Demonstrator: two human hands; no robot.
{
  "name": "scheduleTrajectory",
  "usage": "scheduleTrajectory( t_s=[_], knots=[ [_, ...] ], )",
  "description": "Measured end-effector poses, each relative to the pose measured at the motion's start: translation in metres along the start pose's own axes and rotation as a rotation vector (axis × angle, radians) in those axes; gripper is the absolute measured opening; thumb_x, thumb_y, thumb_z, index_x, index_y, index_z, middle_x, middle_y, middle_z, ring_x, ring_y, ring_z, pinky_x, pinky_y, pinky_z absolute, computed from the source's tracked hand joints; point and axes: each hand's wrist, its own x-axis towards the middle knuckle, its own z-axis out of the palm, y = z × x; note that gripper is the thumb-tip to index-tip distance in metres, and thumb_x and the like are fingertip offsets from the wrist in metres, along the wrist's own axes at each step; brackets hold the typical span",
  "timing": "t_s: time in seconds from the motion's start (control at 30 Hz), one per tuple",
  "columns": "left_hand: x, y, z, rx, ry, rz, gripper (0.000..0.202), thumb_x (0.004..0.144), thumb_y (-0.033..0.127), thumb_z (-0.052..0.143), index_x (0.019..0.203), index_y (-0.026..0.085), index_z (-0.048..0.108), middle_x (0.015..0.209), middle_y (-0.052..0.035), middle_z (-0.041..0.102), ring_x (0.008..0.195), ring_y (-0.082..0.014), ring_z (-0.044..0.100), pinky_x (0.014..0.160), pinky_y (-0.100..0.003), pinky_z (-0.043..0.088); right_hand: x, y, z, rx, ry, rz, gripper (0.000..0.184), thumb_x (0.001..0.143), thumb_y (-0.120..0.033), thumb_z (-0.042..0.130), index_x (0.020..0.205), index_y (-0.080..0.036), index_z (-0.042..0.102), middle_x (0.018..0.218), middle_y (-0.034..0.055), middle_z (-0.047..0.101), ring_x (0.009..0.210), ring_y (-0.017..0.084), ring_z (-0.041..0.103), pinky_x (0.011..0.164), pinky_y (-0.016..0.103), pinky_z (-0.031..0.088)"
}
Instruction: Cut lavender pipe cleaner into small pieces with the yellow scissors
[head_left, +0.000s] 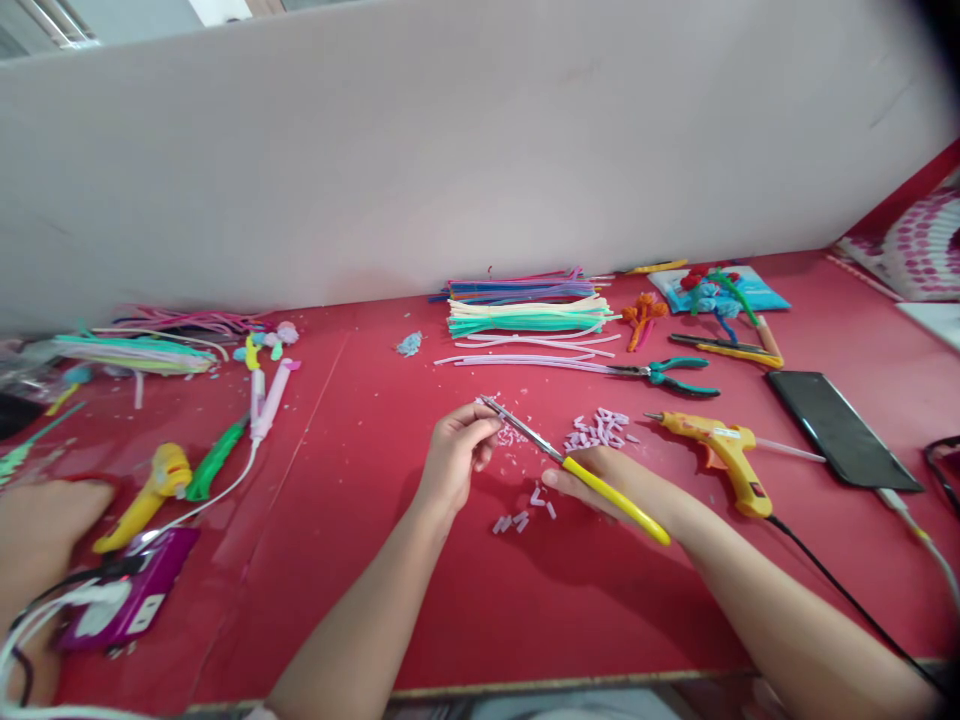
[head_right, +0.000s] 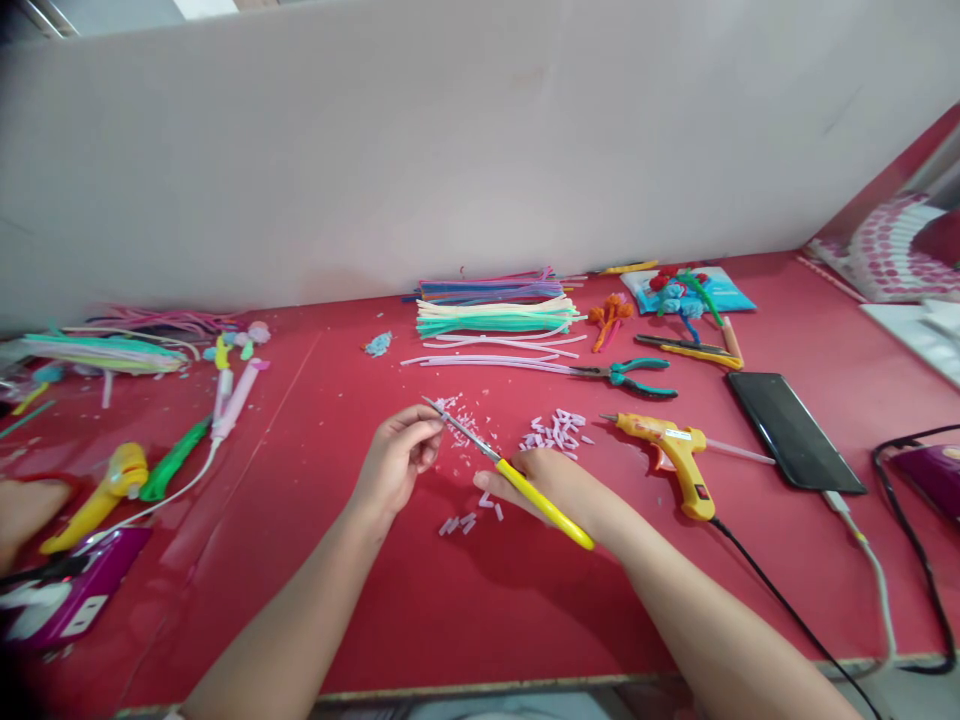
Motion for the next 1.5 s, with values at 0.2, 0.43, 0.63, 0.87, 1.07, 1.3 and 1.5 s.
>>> scheduleTrajectory(
  t_s=[0.2,0.43,0.63,0.87,1.07,1.3,1.5],
  knots=[
    [0.001,0.0,-0.001,0.002,0.005,0.008,0.011,0.062,0.026,0.058,0.065,0.016,0.054,0.047,0.0053,0.047,0.034,-0.0028,0.036,0.032,-0.016,0.02,0.002,0.001,0.002,-0.005,0.032,0.023,0.044,0.069,-0.058,0.042,0.06,-0.015,0.049,0.05,-0.0038,0.038,0.046,0.006,0.03,0.042,0.019,0.023],
    [0.002,-0.004,-0.002,-0.015,0.007,0.008,0.011,0.062,0.024,0.057,0.066,0.015,0.055,0.047,0.005,0.045,0.035,-0.0023,0.035,0.032,-0.014,0.02,0.005,-0.005,0.006,-0.045,0.064,0.083,0.043,0.068,-0.056,0.043,0.054,-0.015,0.044,0.049,-0.0039,0.033,0.047,0.006,0.027,0.042,0.019,0.023],
    [0.004,-0.009,-0.003,-0.038,0.018,-0.017,0.013,0.061,0.026,0.057,0.065,0.014,0.054,0.045,0.0052,0.046,0.033,-0.002,0.034,0.031,-0.015,0.018,0.009,-0.013,0.002,-0.019,0.016,0.151,0.043,0.065,-0.055,0.047,0.05,-0.015,0.043,0.044,-0.0038,0.032,0.04,0.005,0.026,0.039,0.019,0.02],
    [-0.003,-0.005,0.006,0.089,-0.222,-0.125,0.016,0.064,0.029,0.059,0.067,0.013,0.055,0.049,0.0029,0.049,0.035,-0.0037,0.039,0.032,-0.016,0.023,0.014,-0.007,0.001,0.268,0.174,0.082,0.028,0.067,-0.043,0.047,0.06,-0.016,0.046,0.038,-0.0061,0.037,0.034,0.006,0.037,0.036,0.017,0.027],
    [-0.012,-0.01,0.018,0.206,-0.376,-0.131,0.02,0.065,0.031,0.058,0.071,0.012,0.058,0.051,0.0003,0.052,0.04,-0.0071,0.045,0.035,-0.018,0.03,0.011,-0.015,0.002,0.425,0.215,0.043,0.016,0.066,-0.031,0.044,0.069,-0.016,0.05,0.04,-0.0079,0.037,0.034,0.006,0.038,0.036,0.016,0.029],
    [-0.014,-0.012,0.023,0.245,-0.356,-0.08,0.018,0.066,0.03,0.057,0.073,0.014,0.057,0.052,0.0014,0.052,0.043,-0.0084,0.047,0.042,-0.021,0.038,0.015,-0.008,0.006,0.289,0.296,0.031,0.01,0.064,-0.027,0.045,0.063,-0.017,0.044,0.046,-0.007,0.039,0.04,0.005,0.037,0.04,0.017,0.027],
    [-0.018,-0.015,0.029,0.279,-0.325,-0.034,0.017,0.065,0.031,0.058,0.07,0.014,0.055,0.047,0.0034,0.049,0.042,-0.008,0.046,0.043,-0.02,0.036,0.018,-0.002,0.01,0.215,0.339,0.008,0.012,0.065,-0.029,0.044,0.064,-0.017,0.045,0.048,-0.0054,0.04,0.044,0.006,0.036,0.042,0.018,0.025]
  ],
)
